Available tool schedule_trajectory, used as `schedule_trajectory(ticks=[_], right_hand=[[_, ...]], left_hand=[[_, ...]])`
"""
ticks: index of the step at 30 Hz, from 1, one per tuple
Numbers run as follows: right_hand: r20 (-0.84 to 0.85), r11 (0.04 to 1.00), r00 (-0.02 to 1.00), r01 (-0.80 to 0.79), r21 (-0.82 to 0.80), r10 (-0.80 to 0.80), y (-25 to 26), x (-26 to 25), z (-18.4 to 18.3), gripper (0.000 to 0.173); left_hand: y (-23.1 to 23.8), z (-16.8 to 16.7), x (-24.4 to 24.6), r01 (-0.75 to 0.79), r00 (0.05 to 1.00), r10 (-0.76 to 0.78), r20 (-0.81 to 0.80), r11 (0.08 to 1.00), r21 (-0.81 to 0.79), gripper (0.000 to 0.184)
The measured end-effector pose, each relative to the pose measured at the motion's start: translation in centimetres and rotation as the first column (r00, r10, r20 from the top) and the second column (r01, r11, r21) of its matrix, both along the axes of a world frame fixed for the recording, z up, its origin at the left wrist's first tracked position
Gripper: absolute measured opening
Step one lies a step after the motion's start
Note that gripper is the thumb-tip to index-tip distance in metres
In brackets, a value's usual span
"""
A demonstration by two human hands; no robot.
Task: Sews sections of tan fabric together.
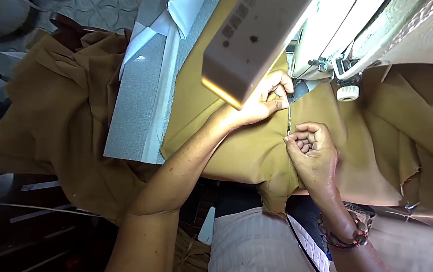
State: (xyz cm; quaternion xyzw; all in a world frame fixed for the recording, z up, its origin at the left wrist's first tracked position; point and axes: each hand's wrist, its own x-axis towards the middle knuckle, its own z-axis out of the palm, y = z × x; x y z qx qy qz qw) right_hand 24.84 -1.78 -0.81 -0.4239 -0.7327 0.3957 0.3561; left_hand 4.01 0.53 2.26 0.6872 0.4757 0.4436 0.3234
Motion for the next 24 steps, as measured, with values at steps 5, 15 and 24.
schedule_trajectory(ticks=[5, 15, 24], right_hand=[[0.024, 1.000, 1.000, -0.018, 0.000, 0.018, 0.1, 0.0, 0.1, 0.028], [0.404, 0.831, 0.865, -0.442, 0.338, 0.296, 7.8, 2.5, 2.3, 0.024], [0.440, 0.849, 0.872, -0.389, 0.357, 0.215, 7.6, 1.7, 0.0, 0.030]], left_hand=[[0.1, 0.0, 0.7, -0.003, 0.984, 0.007, -0.176, 1.000, 0.022, 0.011], [0.2, -2.2, 2.0, -0.160, 0.977, 0.166, -0.136, 0.986, 0.052, 0.022], [0.5, -2.5, 2.7, -0.223, 0.954, 0.217, -0.205, 0.975, -0.005, 0.024]])
